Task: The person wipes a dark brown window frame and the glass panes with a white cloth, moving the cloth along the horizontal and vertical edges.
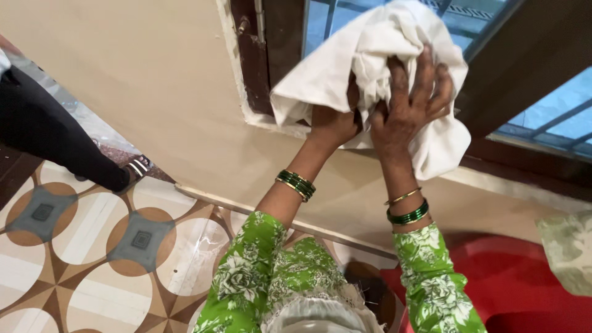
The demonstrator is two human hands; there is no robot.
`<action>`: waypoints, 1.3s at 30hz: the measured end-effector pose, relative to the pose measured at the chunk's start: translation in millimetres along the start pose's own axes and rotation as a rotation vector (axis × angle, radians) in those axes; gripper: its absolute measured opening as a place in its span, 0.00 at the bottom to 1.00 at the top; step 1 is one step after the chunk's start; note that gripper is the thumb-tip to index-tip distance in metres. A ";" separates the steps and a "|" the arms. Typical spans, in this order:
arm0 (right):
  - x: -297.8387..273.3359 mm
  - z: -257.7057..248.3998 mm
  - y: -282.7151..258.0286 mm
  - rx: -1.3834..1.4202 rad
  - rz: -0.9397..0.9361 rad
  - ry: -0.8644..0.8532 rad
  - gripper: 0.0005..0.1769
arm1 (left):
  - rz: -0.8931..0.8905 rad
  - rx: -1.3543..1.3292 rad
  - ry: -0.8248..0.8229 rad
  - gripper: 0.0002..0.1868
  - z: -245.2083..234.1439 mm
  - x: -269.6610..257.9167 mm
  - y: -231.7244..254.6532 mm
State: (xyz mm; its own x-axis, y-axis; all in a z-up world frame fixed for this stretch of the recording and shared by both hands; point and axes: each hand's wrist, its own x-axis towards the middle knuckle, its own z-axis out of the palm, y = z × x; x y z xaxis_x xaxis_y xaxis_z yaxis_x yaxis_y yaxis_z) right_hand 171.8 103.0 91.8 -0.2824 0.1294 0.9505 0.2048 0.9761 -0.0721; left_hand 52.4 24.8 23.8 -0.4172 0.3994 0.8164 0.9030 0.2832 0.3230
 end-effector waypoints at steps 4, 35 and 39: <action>-30.1 19.3 -6.5 -0.006 0.018 -0.029 0.31 | 0.004 -0.008 0.052 0.40 10.8 -16.7 -16.9; -142.5 44.1 -14.3 0.142 -0.060 -0.133 0.31 | -0.073 0.273 0.012 0.39 23.0 -148.4 -36.9; -139.2 39.6 -16.1 0.166 -0.051 -0.162 0.33 | -0.076 0.308 -0.005 0.38 20.3 -145.0 -32.6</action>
State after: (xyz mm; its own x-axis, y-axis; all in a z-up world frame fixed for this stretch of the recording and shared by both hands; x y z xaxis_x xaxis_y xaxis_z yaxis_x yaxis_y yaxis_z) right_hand 170.7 76.2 -51.4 -0.4376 0.0929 0.8944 0.0337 0.9956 -0.0869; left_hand 81.4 -24.6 -114.8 -0.4831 0.3708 0.7932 0.7962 0.5630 0.2217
